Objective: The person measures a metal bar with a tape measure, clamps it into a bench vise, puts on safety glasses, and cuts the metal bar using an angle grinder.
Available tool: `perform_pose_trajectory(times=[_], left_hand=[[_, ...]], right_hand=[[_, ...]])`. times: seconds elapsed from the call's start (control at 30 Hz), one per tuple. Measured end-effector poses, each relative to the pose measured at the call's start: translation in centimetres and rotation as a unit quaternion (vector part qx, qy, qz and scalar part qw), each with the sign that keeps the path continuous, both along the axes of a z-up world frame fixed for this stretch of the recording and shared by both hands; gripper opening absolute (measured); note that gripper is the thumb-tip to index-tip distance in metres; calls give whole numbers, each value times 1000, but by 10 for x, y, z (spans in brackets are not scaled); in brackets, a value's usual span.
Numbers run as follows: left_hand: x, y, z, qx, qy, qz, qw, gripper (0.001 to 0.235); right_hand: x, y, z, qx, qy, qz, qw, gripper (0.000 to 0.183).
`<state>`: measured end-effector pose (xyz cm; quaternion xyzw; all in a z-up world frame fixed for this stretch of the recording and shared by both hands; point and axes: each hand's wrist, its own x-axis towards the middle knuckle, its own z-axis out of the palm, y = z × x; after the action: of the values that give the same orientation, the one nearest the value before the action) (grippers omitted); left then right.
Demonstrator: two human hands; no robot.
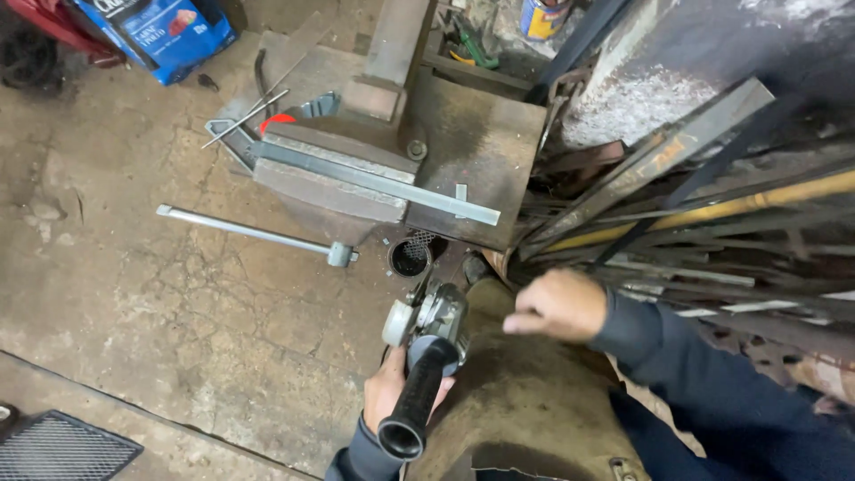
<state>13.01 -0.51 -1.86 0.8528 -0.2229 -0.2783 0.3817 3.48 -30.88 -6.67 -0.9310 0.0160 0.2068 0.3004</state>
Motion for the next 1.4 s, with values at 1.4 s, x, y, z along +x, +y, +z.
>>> perform_pose_trajectory(times=[1.4], left_hand=[[-13, -97, 11, -331, 519, -81, 784, 56]], right_hand=[[-37, -52, 157, -46, -31, -222, 974, 91]])
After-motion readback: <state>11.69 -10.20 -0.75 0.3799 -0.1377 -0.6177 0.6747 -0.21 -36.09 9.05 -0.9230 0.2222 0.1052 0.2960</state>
